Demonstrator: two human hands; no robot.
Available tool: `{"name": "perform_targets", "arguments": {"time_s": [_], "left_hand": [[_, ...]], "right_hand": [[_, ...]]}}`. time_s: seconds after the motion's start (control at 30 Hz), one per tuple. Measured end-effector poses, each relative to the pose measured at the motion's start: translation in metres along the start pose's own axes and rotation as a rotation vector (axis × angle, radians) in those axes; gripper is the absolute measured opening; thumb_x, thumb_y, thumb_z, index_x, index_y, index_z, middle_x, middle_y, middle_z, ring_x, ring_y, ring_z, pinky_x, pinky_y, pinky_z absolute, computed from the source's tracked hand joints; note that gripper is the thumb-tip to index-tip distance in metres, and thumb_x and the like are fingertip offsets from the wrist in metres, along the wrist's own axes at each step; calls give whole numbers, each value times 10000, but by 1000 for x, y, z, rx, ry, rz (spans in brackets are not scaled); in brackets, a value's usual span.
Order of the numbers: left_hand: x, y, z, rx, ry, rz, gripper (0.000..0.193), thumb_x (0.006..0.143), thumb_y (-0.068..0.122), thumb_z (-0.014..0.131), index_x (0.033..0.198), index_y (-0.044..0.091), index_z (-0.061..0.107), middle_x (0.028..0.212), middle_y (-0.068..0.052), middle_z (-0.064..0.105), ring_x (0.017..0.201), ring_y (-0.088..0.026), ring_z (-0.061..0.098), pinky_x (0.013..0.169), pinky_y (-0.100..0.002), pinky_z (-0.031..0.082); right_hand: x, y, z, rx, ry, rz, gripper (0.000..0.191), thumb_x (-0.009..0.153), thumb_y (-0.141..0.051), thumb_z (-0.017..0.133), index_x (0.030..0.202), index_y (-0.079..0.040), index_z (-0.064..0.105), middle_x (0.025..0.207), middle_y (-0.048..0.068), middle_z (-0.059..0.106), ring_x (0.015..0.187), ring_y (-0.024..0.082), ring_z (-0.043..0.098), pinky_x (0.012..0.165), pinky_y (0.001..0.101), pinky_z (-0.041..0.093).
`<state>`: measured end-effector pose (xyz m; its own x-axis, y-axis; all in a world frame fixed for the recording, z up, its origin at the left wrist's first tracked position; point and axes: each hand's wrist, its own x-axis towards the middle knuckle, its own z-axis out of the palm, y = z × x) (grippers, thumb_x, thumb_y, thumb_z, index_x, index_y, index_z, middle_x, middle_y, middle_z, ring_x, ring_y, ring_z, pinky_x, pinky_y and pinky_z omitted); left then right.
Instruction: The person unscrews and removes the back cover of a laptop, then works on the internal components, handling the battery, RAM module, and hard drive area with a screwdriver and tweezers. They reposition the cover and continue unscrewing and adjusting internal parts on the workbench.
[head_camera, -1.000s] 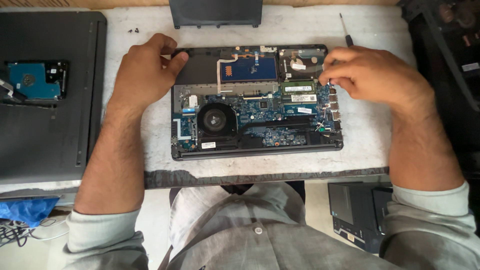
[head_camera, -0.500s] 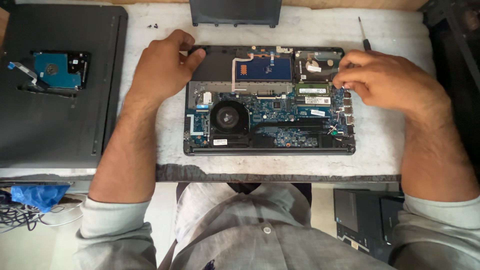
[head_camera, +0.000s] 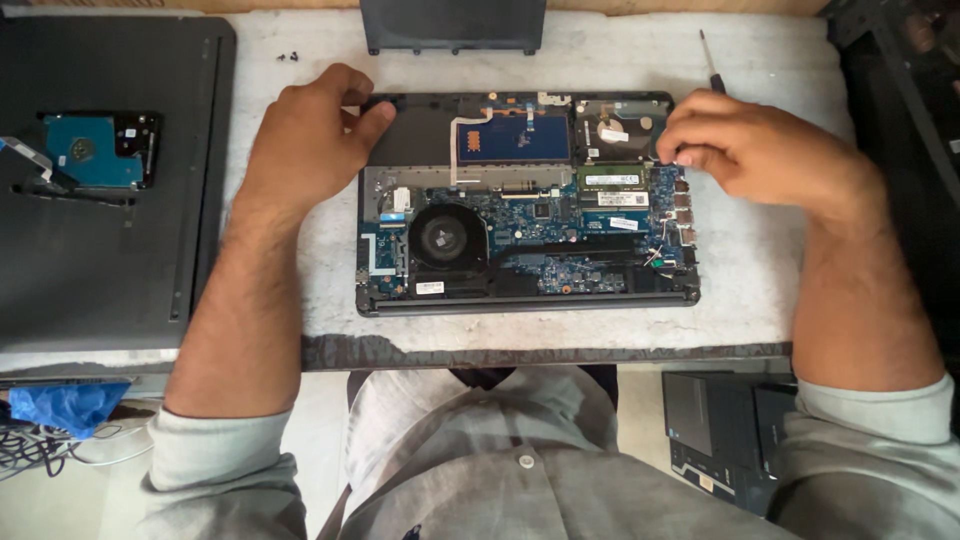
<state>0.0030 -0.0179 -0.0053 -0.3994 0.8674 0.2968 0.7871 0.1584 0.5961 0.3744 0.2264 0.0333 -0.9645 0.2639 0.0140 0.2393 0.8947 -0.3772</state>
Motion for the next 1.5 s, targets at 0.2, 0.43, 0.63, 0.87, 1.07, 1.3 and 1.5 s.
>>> {"name": "perform_targets", "arguments": {"time_s": [0.2, 0.43, 0.63, 0.87, 1.07, 1.3, 1.5], "left_hand": [[0, -2, 0, 14, -13, -5, 317, 978, 273, 761, 1130, 7, 679, 1023, -145, 766, 887, -297, 757, 765, -417, 571], [0, 14, 2, 32, 113, 89, 323, 1001, 242, 780, 1181, -9, 687, 1032, -205, 739, 929, -347, 718, 792, -437, 559], [4, 54, 17, -184, 11, 459, 157, 992, 143, 757, 1072, 13, 718, 1094, -206, 724, 1025, -375, 719, 936, -452, 554], [5, 87, 88, -59, -201, 472, 212, 962, 213, 683, 1000, 11, 733, 1297, -283, 619, 1276, -467, 546, 1101, -537, 407], [23, 96, 133, -23, -280, 271, 314, 1006, 295, 575, 1064, 21, 718, 1519, -326, 410, 1446, -546, 288, 1157, -598, 279], [30, 107, 153, -70, -427, 107, 333, 1002, 296, 523, 1129, 34, 684, 1586, -335, 232, 1484, -564, 103, 1163, -627, 162], [37, 95, 183, -112, -285, 138, 278, 946, 246, 606, 1072, 20, 708, 1534, -347, 350, 1470, -543, 231, 1226, -572, 196]], "right_hand": [[-1, 24, -1, 146, -1, -64, 103, 1002, -49, 607, 1064, -33, 688, 1105, 54, 628, 1014, 201, 630, 891, 321, 509], [1, 36, 7, 161, 184, 99, 223, 930, 25, 665, 1149, -8, 693, 1117, 98, 665, 938, 155, 700, 731, 280, 552], [5, 41, 15, 292, 240, 222, 281, 961, 20, 677, 1241, 11, 705, 1028, 101, 729, 914, 145, 680, 759, 277, 572], [8, 45, 21, 326, 221, 395, 266, 1052, 6, 541, 1260, 7, 709, 1012, 134, 736, 851, 183, 695, 768, 319, 587], [11, 52, 24, 474, 224, 338, 361, 1006, 70, 472, 1299, 20, 677, 1068, 145, 730, 895, 205, 692, 811, 337, 584], [13, 44, 27, 408, 230, 381, 371, 976, 79, 503, 1303, 17, 667, 1090, 131, 720, 910, 193, 685, 823, 324, 574], [15, 39, 25, 498, 249, 395, 444, 907, 147, 474, 1284, 26, 675, 1074, 123, 729, 917, 193, 682, 828, 321, 567]]}}
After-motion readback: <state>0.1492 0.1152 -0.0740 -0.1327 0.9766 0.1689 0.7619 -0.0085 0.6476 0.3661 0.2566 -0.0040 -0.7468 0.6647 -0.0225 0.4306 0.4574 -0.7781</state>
